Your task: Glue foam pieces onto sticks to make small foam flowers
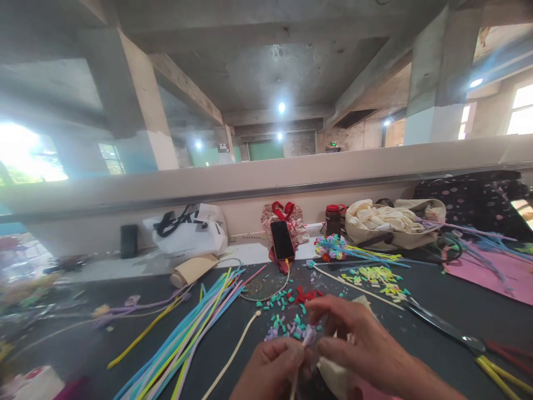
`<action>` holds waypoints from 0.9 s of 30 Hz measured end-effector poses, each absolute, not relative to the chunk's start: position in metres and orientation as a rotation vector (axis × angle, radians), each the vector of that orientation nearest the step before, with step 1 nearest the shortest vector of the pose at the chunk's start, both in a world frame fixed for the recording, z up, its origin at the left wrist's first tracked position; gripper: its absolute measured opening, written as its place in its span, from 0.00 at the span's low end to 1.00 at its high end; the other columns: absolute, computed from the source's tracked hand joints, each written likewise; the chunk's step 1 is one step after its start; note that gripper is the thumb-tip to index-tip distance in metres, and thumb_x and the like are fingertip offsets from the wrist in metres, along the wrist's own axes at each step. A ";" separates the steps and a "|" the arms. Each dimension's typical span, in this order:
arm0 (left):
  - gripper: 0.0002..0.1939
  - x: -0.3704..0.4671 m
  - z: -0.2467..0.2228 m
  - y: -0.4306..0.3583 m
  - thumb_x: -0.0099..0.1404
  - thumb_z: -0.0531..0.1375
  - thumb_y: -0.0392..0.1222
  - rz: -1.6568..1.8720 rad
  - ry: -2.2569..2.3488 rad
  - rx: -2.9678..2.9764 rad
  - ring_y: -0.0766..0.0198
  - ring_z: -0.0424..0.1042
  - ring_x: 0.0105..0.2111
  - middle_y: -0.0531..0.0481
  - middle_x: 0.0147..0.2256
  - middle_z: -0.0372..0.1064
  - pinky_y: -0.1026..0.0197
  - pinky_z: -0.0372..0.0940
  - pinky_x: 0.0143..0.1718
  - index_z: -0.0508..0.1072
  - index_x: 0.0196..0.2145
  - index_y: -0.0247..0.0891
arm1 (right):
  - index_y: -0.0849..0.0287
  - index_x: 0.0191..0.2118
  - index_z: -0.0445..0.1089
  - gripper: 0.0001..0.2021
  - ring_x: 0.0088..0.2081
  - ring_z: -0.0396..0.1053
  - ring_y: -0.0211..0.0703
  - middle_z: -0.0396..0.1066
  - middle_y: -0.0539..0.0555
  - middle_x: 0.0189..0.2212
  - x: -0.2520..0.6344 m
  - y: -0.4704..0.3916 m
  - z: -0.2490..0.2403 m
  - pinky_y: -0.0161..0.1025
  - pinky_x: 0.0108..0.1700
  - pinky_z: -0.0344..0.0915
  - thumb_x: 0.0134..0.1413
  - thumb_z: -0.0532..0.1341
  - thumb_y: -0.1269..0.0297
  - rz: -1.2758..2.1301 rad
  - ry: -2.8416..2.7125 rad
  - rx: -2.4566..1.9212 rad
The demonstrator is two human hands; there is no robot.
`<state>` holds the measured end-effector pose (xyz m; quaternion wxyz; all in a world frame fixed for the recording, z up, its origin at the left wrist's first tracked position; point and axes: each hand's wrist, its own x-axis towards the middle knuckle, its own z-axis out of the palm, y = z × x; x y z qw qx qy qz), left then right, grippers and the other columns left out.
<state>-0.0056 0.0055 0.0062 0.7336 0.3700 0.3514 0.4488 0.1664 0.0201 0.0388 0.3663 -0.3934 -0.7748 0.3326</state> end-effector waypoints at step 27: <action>0.16 -0.013 -0.007 0.013 0.39 0.68 0.45 1.143 0.637 0.720 0.71 0.60 0.15 0.53 0.16 0.64 0.67 0.51 0.19 0.71 0.22 0.31 | 0.63 0.23 0.64 0.21 0.14 0.53 0.27 0.57 0.44 0.12 0.104 -0.001 0.013 0.26 0.17 0.49 0.40 0.60 0.46 1.628 -1.449 -0.931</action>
